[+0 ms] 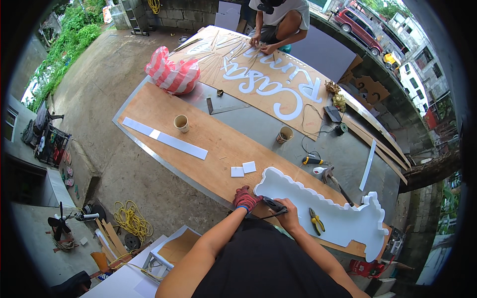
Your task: Assembling a 3D sign component using glue and a hammer.
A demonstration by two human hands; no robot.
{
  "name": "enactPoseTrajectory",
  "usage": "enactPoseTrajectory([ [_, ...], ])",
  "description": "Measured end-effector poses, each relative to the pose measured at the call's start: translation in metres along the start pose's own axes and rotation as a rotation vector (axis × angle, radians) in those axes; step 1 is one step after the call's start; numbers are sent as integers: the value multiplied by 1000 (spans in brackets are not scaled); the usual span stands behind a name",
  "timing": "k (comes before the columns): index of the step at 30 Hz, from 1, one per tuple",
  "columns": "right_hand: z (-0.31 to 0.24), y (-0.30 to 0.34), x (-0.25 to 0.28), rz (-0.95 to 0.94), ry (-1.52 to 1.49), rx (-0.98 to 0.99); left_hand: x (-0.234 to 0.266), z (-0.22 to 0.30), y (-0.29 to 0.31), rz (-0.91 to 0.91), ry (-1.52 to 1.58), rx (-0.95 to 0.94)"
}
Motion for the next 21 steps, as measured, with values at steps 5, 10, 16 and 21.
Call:
enactPoseTrajectory([
  [5, -4, -1, 2, 2, 5, 13, 1, 0, 0, 0, 3, 5],
  [10, -5, -1, 2, 2, 1, 16, 1, -1, 0, 0, 5, 18],
  [16, -4, -1, 2, 5, 9, 22, 2, 0, 1, -2, -4, 13],
  [21, -3, -1, 2, 4, 3, 13, 3, 3, 3, 7, -40, 0],
])
Point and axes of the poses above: each hand's wrist, its own y-axis away from the middle knuckle, its own x-axis out of the back of the hand, z = x × y, the point moved 10 cm from there along -y, towards the middle knuckle, and after that the axes turned 3 degrees about -x, right-handed, at the moved point
